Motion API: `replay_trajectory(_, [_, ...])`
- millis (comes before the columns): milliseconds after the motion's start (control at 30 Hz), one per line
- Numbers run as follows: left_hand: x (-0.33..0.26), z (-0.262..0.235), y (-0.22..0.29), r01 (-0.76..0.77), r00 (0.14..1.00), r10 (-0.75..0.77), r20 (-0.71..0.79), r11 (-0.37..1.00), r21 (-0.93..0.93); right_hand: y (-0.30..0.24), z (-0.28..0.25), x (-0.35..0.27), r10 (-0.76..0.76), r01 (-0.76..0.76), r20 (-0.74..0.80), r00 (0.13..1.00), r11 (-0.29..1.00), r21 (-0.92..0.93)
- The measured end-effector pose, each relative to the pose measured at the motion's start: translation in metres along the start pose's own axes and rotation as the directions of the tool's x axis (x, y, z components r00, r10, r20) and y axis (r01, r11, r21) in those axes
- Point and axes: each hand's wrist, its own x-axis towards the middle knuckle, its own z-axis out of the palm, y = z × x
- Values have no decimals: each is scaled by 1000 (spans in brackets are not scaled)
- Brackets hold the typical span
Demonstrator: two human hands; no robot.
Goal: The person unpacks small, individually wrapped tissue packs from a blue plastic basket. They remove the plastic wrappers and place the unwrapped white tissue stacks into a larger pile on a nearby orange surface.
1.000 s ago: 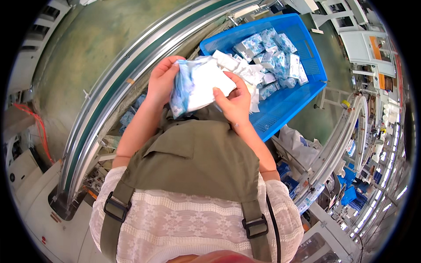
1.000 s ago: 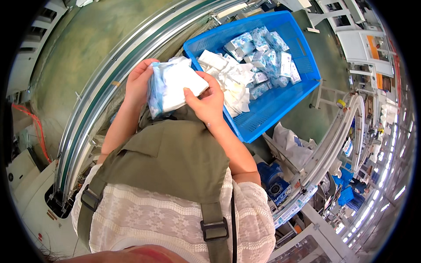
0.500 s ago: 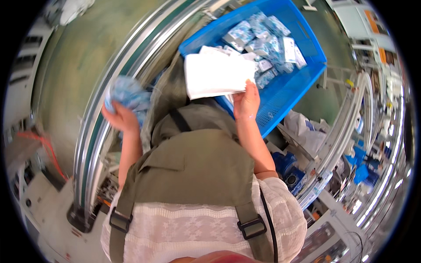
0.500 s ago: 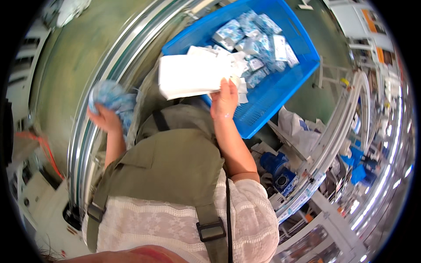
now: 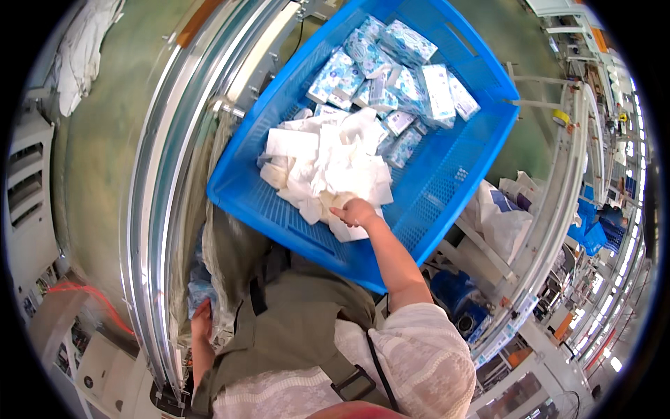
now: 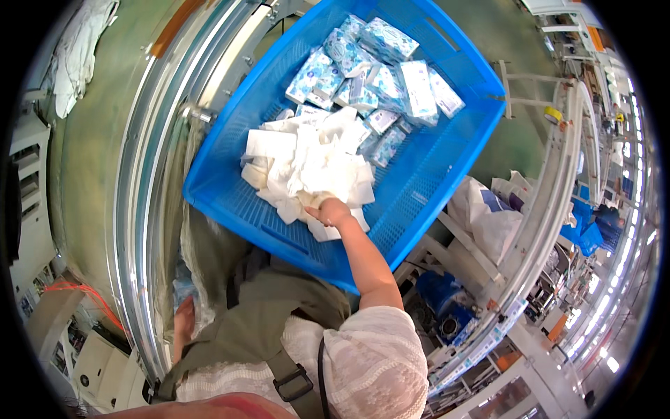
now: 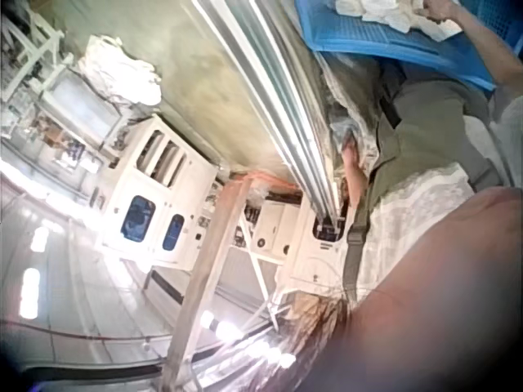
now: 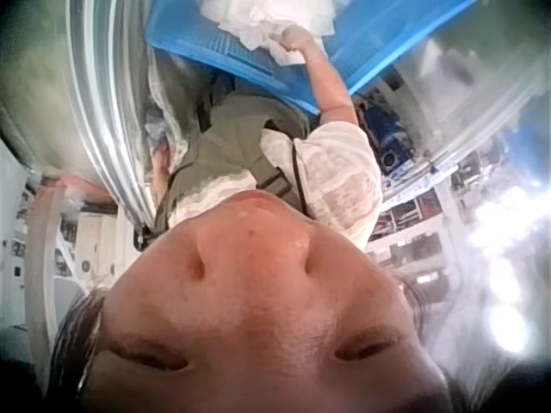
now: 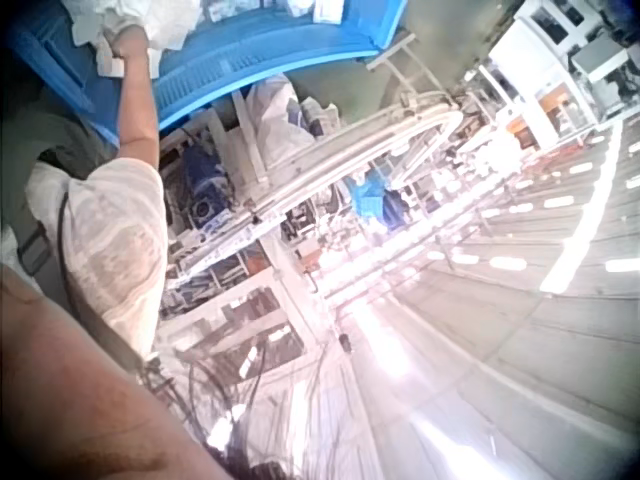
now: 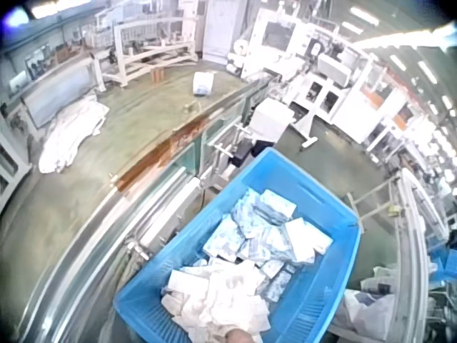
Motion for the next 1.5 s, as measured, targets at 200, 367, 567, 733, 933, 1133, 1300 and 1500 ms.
replay_trajectory(200, [-28,40,68,-80,867,95,-489,995,51,-67,-126,146,171,449,-838,519,779,437])
replay_trajectory(367, [-23,63,62,-47,529,694,-489,599,799,-113,-184,253,364,221,-647,669,734,642])
replay_trajectory(567, [-58,265,180,-498,279,950,137,21,867,-88,-126,226,357,628,-713,604,338,701])
replay_trajectory(733, [-58,372,228,-859,259,855,449,-8,512,-132,-52,-35,-101,662,-954,283,740,118])
replay_trajectory(933, [-66,400,236,-581,698,600,391,794,-182,-133,-11,-168,-550,906,-765,334,411,99])
replay_trajectory(1133, [-111,372,232,-735,409,572,711,668,-114,-161,-22,-203,-468,640,-612,638,-119,759])
replay_trajectory(1300, [-164,351,252,-920,-125,917,380,-251,303,-183,-10,-235,-298,709,-684,666,-35,705])
replay_trajectory(1500, [-196,331,260,-783,-363,767,529,-559,272,-204,14,-278,-367,868,-810,458,384,316])
